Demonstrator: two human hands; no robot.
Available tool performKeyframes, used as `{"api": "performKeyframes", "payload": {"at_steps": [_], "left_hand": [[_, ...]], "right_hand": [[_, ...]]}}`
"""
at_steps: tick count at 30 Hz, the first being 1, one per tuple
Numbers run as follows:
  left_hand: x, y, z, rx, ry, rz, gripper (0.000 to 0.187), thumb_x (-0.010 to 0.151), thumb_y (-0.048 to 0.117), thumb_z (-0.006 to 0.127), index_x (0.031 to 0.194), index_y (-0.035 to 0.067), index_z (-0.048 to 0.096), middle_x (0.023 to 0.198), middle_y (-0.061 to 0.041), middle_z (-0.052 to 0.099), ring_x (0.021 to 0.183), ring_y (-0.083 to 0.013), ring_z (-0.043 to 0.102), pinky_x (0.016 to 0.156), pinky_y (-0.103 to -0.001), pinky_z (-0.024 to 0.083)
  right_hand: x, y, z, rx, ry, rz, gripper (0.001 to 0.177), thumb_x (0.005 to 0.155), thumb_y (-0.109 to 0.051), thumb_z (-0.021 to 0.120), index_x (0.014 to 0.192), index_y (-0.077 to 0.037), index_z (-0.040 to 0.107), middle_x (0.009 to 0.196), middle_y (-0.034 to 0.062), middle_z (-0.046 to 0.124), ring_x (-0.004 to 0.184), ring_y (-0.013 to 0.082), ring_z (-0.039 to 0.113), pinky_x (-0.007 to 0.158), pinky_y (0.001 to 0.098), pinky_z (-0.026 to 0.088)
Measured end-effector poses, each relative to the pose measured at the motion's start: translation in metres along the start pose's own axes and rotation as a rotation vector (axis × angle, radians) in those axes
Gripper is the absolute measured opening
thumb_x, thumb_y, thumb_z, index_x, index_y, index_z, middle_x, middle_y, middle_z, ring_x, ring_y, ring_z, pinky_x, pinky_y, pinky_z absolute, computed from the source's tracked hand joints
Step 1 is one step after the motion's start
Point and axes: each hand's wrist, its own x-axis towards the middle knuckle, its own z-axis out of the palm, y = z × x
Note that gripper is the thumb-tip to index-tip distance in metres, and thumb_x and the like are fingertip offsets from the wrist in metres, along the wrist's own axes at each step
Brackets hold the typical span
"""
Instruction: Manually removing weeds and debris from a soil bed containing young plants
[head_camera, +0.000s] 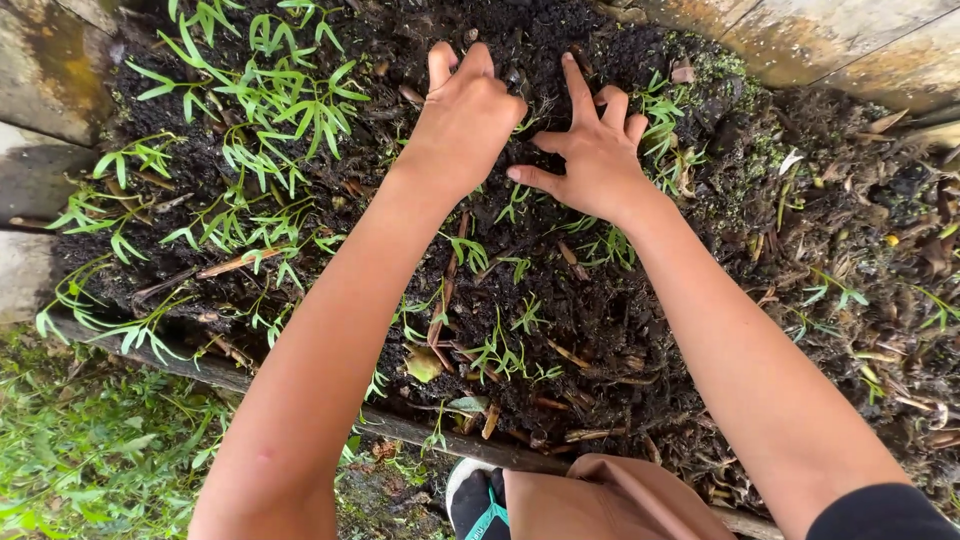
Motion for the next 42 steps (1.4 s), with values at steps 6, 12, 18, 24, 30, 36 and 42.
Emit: {"api": "performKeyframes", "payload": {"at_steps": [6,12,18,24,30,36,42], "left_hand": [[0.005,0.004,0.001,0.149,-0.155,0.026,0.023,0.055,-0.007,0.084,0.068,0.007,0.071,0.058,-0.006,0.060,0.104,-0.0319,0.049,0.102,-0.058,0.030],[0.007,0.006,0.000,0.184,-0.168,0.021,0.017,0.060,0.005,0.086,0.073,0.009,0.077,0.064,-0.004,0.068,0.110,-0.0328,0.048,0.097,-0.052,0.028],[0.012,0.009,0.010,0.251,-0.077,0.043,0.013,0.063,0.011,0.086,0.069,0.016,0.075,0.059,-0.001,0.063,0.107,-0.0303,0.052,0.104,-0.056,0.029],[0.023,0.015,0.012,0.327,-0.193,0.044,0.017,0.061,0.024,0.090,0.069,0.021,0.075,0.065,-0.002,0.071,0.124,-0.0321,0.051,0.107,-0.058,0.025],[0.023,0.019,0.008,0.343,-0.198,0.038,0.016,0.066,0.029,0.087,0.078,0.023,0.078,0.073,-0.004,0.074,0.120,-0.0319,0.052,0.106,-0.058,0.024],[0.024,0.020,0.010,0.318,-0.195,0.023,0.004,0.075,0.018,0.082,0.077,0.019,0.079,0.069,-0.004,0.072,0.118,-0.0311,0.052,0.106,-0.058,0.024],[0.022,0.023,0.010,0.324,-0.249,0.023,0.036,0.053,0.044,0.093,0.073,0.020,0.077,0.073,-0.004,0.074,0.123,-0.0319,0.051,0.109,-0.058,0.024]], "right_hand": [[-0.005,0.007,0.000,-0.040,-0.005,-0.114,0.051,0.092,-0.064,0.058,0.122,-0.026,0.072,0.167,0.0093,-0.010,0.141,0.0494,0.010,0.099,0.0601,0.025],[-0.005,0.019,0.014,0.126,0.437,-0.223,0.050,0.079,-0.045,0.087,0.115,-0.020,0.063,0.154,0.0146,0.034,0.133,0.0355,0.026,0.104,0.0543,0.025],[0.004,0.031,0.036,-0.119,0.534,-0.303,0.041,0.094,-0.065,0.078,0.118,-0.032,0.082,0.167,0.0131,0.007,0.137,0.0490,0.025,0.086,0.0575,0.031],[0.009,0.024,0.032,0.007,0.354,-0.199,0.050,0.088,-0.065,0.079,0.125,-0.031,0.078,0.166,0.0123,-0.002,0.146,0.0517,0.005,0.097,0.0667,0.025],[0.008,0.019,0.010,0.163,0.099,-0.099,0.047,0.085,-0.056,0.076,0.122,-0.027,0.076,0.166,0.0072,-0.008,0.148,0.0455,-0.012,0.109,0.0757,0.008],[-0.007,-0.001,-0.012,0.034,0.081,-0.045,0.047,0.078,-0.051,0.080,0.117,-0.025,0.075,0.167,0.0103,-0.006,0.146,0.0432,-0.017,0.109,0.0805,-0.005],[0.018,0.012,0.010,-0.041,0.049,-0.061,0.075,0.081,-0.069,0.072,0.138,-0.022,0.066,0.163,0.0049,-0.019,0.142,0.0387,-0.027,0.111,0.0795,-0.001]]}}
